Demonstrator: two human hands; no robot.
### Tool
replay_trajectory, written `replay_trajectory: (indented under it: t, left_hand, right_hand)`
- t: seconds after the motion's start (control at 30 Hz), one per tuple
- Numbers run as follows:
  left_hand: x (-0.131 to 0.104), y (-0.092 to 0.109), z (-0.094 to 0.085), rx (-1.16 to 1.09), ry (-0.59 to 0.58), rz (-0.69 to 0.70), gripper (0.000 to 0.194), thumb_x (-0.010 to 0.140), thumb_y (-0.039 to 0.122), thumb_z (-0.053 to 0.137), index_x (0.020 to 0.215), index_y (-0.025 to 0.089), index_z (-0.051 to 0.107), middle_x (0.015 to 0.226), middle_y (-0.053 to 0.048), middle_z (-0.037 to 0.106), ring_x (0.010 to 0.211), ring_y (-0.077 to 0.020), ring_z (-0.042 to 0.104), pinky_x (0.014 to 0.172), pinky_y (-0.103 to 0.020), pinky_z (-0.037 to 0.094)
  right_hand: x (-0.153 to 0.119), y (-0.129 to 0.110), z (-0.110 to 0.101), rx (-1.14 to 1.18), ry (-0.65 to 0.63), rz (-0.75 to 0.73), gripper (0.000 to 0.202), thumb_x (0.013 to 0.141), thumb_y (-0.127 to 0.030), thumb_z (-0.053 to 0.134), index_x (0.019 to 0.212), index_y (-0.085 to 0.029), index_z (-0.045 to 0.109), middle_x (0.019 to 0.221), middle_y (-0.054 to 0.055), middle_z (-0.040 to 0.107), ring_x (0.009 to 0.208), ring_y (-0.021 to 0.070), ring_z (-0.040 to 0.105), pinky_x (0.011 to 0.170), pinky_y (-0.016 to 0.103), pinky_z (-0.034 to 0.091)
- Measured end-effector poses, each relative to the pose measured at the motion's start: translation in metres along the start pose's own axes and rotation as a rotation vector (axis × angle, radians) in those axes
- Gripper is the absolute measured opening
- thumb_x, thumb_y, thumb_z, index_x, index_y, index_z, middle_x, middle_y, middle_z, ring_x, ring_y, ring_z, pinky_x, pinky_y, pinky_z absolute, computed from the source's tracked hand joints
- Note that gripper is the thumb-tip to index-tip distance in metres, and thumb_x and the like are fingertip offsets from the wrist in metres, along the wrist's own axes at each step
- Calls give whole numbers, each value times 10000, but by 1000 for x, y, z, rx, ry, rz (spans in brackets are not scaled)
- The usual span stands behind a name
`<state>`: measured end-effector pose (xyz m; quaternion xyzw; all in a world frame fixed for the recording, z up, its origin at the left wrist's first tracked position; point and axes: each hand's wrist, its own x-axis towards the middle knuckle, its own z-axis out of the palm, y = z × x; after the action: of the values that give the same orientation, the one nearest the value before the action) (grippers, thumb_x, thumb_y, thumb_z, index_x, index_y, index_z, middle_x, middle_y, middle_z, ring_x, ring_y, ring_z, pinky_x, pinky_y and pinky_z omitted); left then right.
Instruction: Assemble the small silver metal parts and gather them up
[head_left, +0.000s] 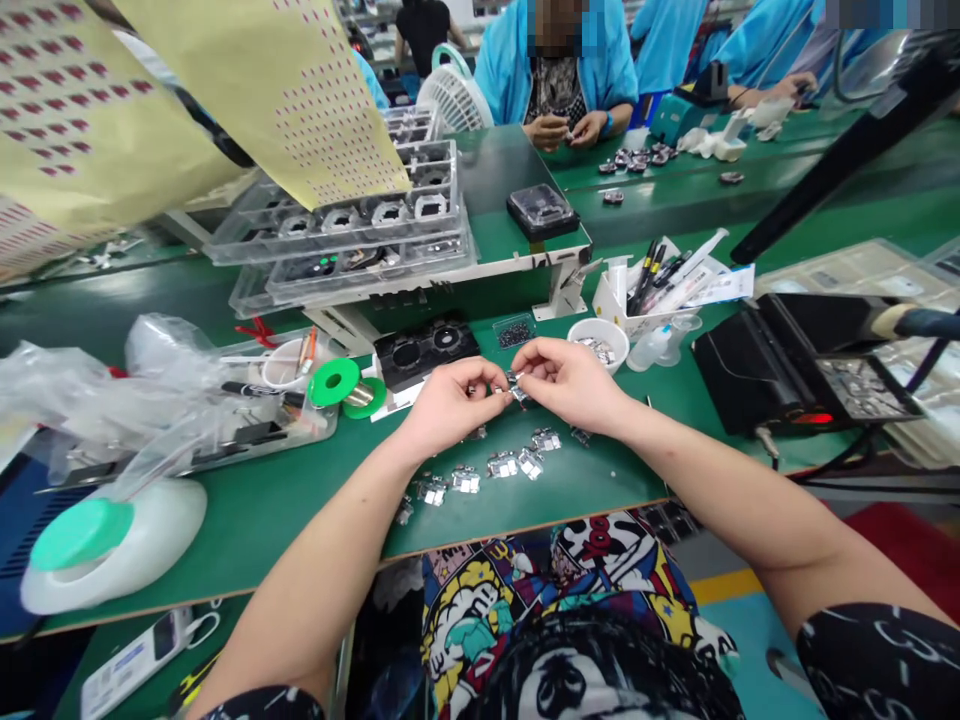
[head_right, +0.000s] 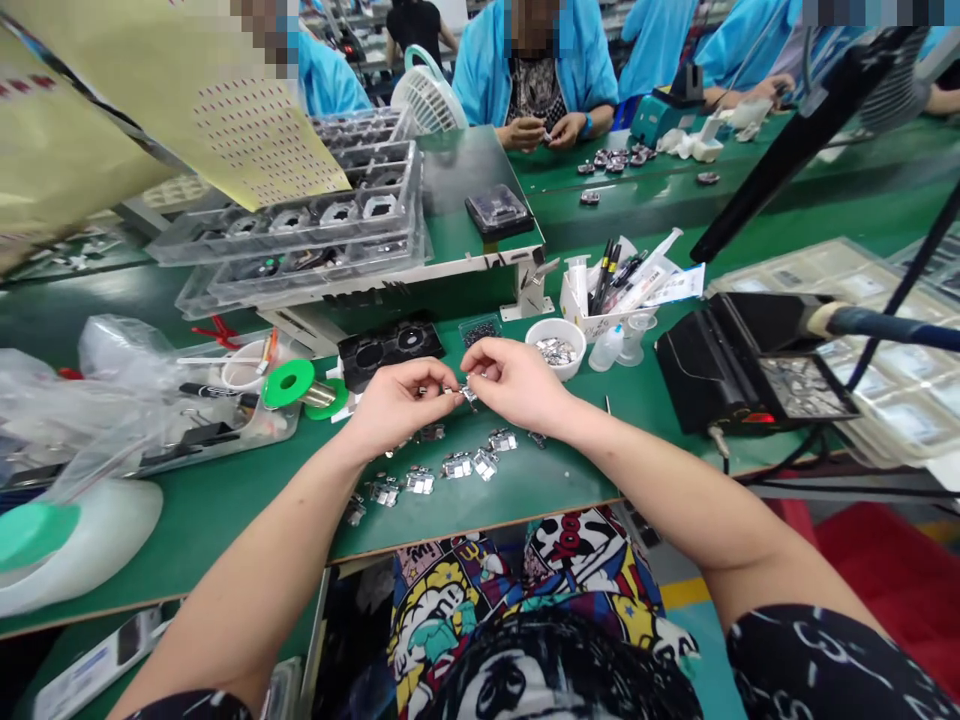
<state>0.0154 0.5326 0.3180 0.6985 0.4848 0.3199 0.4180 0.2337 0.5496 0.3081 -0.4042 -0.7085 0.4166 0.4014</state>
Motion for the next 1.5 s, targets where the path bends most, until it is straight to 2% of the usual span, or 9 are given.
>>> replay_trajectory:
  t: [0.2,0.4,0.5,0.63,0.83,1.17,1.3,1.5]
  left_hand:
    - [0,3,0,52,-24,71,77,838,264,744,853,189,740,761,24,595,565,-72,410,584,-246,349]
    - [0,2,2,101,-2,83,127,871,322,753,859,196,758,710,25,566,586,-93,419,594,-257,347]
    - [0,2,4,147,51,113,112,881,299,738,842,196,756,731,18,600,605,-96,453,607,-258,360]
    - [1,1,5,185,156,148,58,864,239,717,845,195,751,752,22,619,609,-90,459,609,-250,373]
    - [4,-2,7,245,219,191,60,875,216,699,836,193,739,835,0,677,662,-98,510,659,-252,420]
    - [3,-7,9,232,213,360,72,846,125,695,819,188,715,786,12,644,648,-94,515,608,-237,397]
    - [4,-7,9,198,182,306,64,849,139,699,811,187,721,781,16,640,633,-83,503,607,-231,396]
    - [1,-4,12,17,127,14,96,867,263,746,823,178,745,668,19,601,568,-88,464,539,-237,343]
  right_hand:
    - [-2,0,2,-41,4,-4,122,848,-186,663,950,-189,730,913,15,725,749,135,611,679,261,490]
    - [-2,3,4,-45,40,-24,129,852,-168,651,951,-190,730,935,14,730,755,131,613,682,257,490]
    - [-2,3,4,-19,51,-29,121,851,-173,662,954,-189,723,939,12,728,752,129,619,689,260,500]
    - [-2,1,3,17,30,5,217,848,-193,691,1064,-198,713,1022,15,745,786,138,647,719,269,524]
    - [-3,2,4,-75,32,-20,154,870,-192,675,1012,-192,735,869,-2,725,764,145,650,705,271,517]
    - [-4,4,7,-45,98,16,153,828,-172,680,956,-192,762,828,-1,744,714,145,664,640,258,512]
    - [-5,3,8,-91,99,12,140,832,-161,682,944,-193,759,805,-5,736,708,147,666,631,258,499]
    - [-4,5,6,-196,143,-91,119,851,-146,655,931,-185,735,837,3,731,723,144,657,671,263,488]
